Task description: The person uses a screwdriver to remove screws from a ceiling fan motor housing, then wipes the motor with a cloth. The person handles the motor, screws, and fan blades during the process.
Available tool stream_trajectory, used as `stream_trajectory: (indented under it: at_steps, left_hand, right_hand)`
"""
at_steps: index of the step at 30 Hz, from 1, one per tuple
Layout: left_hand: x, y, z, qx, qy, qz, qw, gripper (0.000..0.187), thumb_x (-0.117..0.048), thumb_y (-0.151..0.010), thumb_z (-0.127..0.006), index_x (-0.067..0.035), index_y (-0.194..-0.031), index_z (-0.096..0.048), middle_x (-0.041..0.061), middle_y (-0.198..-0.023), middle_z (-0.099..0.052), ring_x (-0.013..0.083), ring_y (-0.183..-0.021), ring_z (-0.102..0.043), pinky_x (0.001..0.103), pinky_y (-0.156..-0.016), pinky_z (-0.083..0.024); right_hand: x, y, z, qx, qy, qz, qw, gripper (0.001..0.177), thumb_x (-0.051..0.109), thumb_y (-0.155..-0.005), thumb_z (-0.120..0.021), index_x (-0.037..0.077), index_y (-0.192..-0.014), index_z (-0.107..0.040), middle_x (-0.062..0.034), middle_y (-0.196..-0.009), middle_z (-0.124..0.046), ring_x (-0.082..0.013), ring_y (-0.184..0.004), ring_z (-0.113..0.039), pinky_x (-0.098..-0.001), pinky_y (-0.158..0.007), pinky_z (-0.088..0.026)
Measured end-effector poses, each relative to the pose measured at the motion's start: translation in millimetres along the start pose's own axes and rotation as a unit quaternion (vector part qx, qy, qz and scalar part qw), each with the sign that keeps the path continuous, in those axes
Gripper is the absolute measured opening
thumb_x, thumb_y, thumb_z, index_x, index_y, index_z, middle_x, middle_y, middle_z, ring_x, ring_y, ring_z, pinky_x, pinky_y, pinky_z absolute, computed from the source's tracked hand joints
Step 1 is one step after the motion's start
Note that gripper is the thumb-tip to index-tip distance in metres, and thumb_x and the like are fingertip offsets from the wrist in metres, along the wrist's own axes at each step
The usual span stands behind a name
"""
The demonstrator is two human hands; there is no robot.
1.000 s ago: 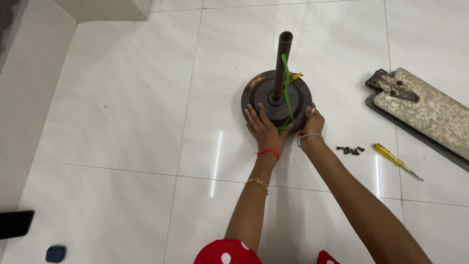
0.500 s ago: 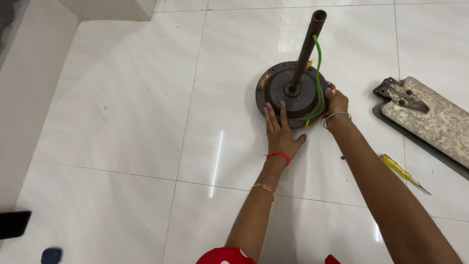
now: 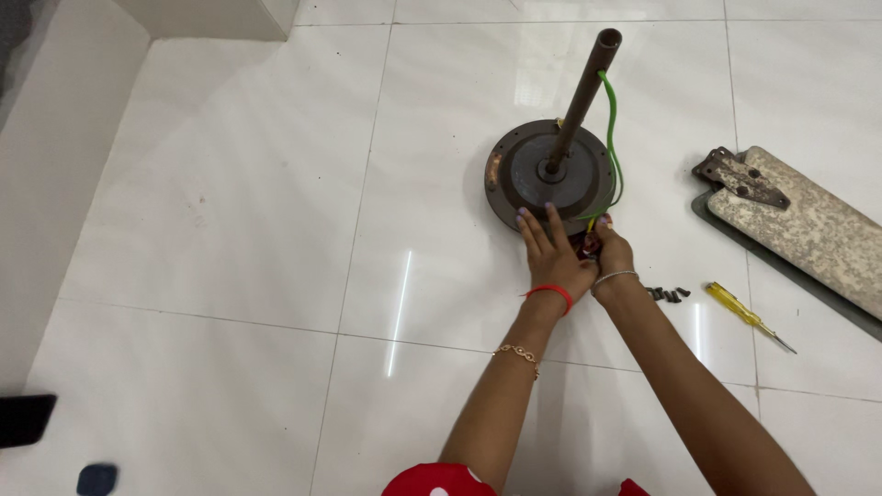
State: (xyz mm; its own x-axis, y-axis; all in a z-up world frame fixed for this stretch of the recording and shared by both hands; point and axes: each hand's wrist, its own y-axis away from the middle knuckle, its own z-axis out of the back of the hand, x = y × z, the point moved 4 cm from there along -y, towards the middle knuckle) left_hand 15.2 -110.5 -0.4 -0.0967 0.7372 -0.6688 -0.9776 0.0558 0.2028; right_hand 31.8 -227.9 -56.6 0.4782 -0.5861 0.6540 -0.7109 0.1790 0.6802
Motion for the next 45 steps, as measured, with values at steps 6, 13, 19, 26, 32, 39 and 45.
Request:
stream_trajectory:
  at_steps: [6, 13, 19, 26, 32, 39, 45]
  left_hand:
    - [-23.9, 15.0, -12.2, 0.049, 0.015, -0.010, 0.999, 0.099, -0.020, -0.085, -0.069, -0.004, -0.160, -0.007, 0.030, -0.166, 0.007, 0.0436, -0.155, 0.003, 0.054, -0.120, -0.015]
    - [16.7, 1.1, 54.6, -0.195, 0.082, 0.002, 0.977, 0.049, -0.006, -0.087, -0.062, -0.007, -0.136, -0.054, 0.014, -0.138, -0.056, 0.0334, -0.130, -0.051, 0.048, -0.107, -0.041]
    - [98.4, -56.0, 38.2, -0.128, 0.501, 0.176, 0.837, 0.058, -0.038, -0.105, -0.046, -0.008, -0.154, -0.038, 0.014, -0.154, -0.045, 0.0274, -0.141, -0.045, 0.037, -0.115, -0.037]
    - [120.9, -65.7, 10.1, -0.132, 0.563, 0.204, 0.790, 0.066, -0.053, -0.105, -0.031, -0.004, -0.140, -0.058, 0.012, -0.134, -0.064, 0.0225, -0.119, -0.061, 0.035, -0.101, -0.047]
    - [126.3, -83.8, 13.6, -0.090, 0.576, 0.203, 0.786, 0.055, -0.038, -0.107, -0.036, 0.000, -0.142, -0.055, 0.015, -0.125, -0.067, 0.0241, -0.102, -0.067, 0.038, -0.089, -0.056]
    - [101.4, -73.7, 27.8, -0.177, 0.433, 0.127, 0.875, 0.051, -0.014, -0.106, -0.047, -0.007, -0.155, -0.037, 0.016, -0.153, -0.049, 0.0246, -0.135, -0.051, 0.034, -0.110, -0.040]
    - [39.0, -58.0, 74.8, -0.170, 0.149, 0.044, 0.973, 0.068, -0.012, -0.094, -0.054, -0.016, -0.158, -0.033, 0.009, -0.166, -0.027, 0.0284, -0.148, -0.038, 0.042, -0.119, -0.036]
  right_hand:
    - [22.2, 30.9, 2.4, -0.026, -0.031, 0.222, 0.974, 0.025, 0.024, -0.108, -0.048, 0.006, -0.122, -0.060, -0.0031, -0.103, -0.067, -0.0145, -0.089, -0.065, -0.0322, -0.080, -0.056]
    - [38.5, 134.7, -29.1, -0.102, 0.242, 0.564, 0.783, 0.028, 0.022, -0.118, -0.041, 0.003, -0.132, -0.056, -0.0093, -0.120, -0.055, -0.0202, -0.105, -0.057, -0.0353, -0.093, -0.050]
    - [9.7, 111.5, -93.2, 0.081, 0.690, 0.571, 0.437, 0.055, 0.018, -0.098, -0.047, 0.010, -0.152, -0.047, -0.0113, -0.155, -0.044, -0.0278, -0.150, -0.038, -0.0428, -0.123, -0.036]
    - [9.5, 37.1, -176.1, 0.109, 0.743, 0.531, 0.392, 0.056, 0.029, -0.103, -0.047, 0.004, -0.152, -0.040, -0.0171, -0.159, -0.036, -0.0281, -0.151, -0.025, -0.0458, -0.122, -0.021]
    - [21.7, 52.0, -155.6, 0.167, 0.685, 0.591, 0.392, 0.049, 0.017, -0.100, -0.059, 0.009, -0.148, -0.052, -0.0109, -0.154, -0.049, -0.0275, -0.150, -0.037, -0.0437, -0.123, -0.032]
    - [43.8, 83.5, -79.7, 0.215, 0.632, 0.619, 0.413, 0.048, 0.005, -0.083, -0.067, 0.008, -0.131, -0.060, -0.0117, -0.143, -0.062, -0.0253, -0.138, -0.055, -0.0404, -0.115, -0.047]
    - [91.2, 34.4, -50.6, 0.006, 0.440, 0.314, 0.841, 0.034, 0.010, -0.110, -0.045, 0.010, -0.140, -0.061, -0.0214, -0.081, -0.065, -0.0318, -0.058, -0.058, -0.0425, -0.053, -0.046]
